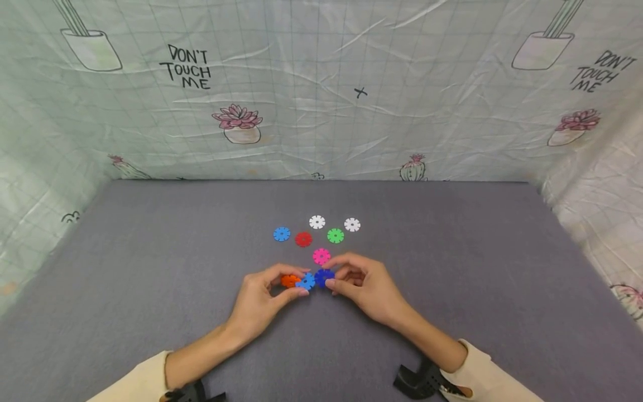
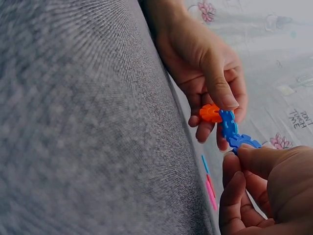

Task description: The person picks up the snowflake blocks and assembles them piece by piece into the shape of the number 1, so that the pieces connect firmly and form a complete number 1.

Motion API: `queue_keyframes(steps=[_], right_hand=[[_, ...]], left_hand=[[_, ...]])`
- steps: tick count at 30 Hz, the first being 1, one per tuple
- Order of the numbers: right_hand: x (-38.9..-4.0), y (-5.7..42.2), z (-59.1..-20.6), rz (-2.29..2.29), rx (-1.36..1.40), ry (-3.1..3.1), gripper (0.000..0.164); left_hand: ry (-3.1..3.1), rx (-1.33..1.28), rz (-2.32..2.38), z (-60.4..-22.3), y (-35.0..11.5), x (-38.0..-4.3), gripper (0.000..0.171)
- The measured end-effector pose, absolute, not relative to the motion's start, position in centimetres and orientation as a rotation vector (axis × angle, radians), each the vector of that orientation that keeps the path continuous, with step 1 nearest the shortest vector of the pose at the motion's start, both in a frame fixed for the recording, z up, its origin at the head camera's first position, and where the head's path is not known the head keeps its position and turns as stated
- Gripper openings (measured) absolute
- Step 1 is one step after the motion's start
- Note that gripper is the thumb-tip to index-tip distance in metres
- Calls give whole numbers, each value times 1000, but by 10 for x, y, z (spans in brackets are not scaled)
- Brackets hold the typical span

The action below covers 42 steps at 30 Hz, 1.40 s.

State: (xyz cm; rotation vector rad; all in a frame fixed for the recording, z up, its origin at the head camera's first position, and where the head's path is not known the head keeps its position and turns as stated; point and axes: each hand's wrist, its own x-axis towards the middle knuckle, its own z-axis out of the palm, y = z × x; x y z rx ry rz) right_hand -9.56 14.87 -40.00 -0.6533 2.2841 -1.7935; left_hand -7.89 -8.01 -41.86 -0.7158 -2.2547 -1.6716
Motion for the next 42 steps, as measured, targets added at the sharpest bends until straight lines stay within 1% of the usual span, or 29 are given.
queue_keyframes(steps=[33, 42], right_hand=[[-95, 149, -399, -1760, -732, 2349, 27], [-94, 148, -399, -1773, -757, 2315, 26]], left_hand=[[-2268, -691, -1706, -416, -79, -78, 22], [-2245, -726, -1717, -415, -79, -77, 25]])
